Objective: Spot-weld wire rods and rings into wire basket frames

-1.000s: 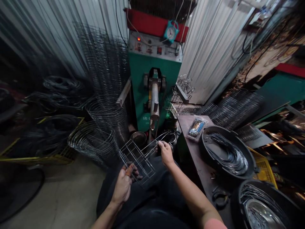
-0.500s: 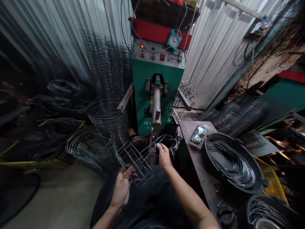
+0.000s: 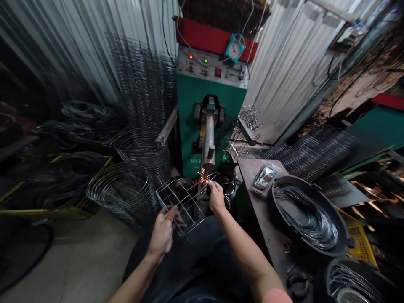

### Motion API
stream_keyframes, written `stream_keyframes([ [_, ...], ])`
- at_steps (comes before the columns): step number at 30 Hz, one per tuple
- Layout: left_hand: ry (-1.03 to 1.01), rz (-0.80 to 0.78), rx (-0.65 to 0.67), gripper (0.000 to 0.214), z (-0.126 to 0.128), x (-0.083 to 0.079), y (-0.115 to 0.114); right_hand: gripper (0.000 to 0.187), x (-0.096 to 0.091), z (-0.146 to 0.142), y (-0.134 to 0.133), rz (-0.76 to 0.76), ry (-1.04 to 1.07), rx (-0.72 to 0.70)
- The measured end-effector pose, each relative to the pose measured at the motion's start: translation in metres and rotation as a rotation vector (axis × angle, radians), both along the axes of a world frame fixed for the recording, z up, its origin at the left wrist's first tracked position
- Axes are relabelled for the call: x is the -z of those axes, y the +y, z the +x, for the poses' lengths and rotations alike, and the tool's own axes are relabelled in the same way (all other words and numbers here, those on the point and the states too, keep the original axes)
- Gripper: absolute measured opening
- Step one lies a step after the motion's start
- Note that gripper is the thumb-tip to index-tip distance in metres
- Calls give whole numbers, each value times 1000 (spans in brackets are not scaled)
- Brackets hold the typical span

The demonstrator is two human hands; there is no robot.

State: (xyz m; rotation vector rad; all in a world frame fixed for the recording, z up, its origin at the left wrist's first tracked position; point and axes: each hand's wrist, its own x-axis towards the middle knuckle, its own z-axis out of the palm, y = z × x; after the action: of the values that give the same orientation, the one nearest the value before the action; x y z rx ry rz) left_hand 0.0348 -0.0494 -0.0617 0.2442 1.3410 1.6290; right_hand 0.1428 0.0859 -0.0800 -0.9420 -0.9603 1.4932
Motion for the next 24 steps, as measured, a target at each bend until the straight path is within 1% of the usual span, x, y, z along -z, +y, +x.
stream_keyframes([
  [3,2,-2,10,37,-1,-4,1,27,0,5,1,-40,-39,-40],
  [5,-13,-6,-7,37,-1,-4,2,27,-2,14,5,-2,-168,-54],
  [7,-37,-1,-31,36,1,-3,2,23,-8,27,13,135,-365,35],
  [8,-49,6,-40,36,2,-1,3,21,-12,34,19,233,-461,93],
  [9,-60,18,-52,36,3,0,4,20,-16,41,26,336,-542,122],
  [10,-69,32,-64,36,4,1,5,19,-20,47,33,430,-605,107],
  [11,-79,48,-77,36,6,2,6,19,-24,53,41,508,-651,43],
  [13,-102,72,-103,38,7,5,8,17,-29,62,55,606,-708,-153],
  [15,-119,78,-135,41,8,6,11,15,-32,67,65,637,-737,-287],
  [17,-127,86,-167,43,7,6,14,14,-32,70,71,649,-750,-328],
  [20,-119,122,-188,43,2,3,19,13,-28,68,74,658,-752,-311],
  [24,-88,160,-189,40,-9,-3,26,12,-22,59,76,643,-737,-289],
])
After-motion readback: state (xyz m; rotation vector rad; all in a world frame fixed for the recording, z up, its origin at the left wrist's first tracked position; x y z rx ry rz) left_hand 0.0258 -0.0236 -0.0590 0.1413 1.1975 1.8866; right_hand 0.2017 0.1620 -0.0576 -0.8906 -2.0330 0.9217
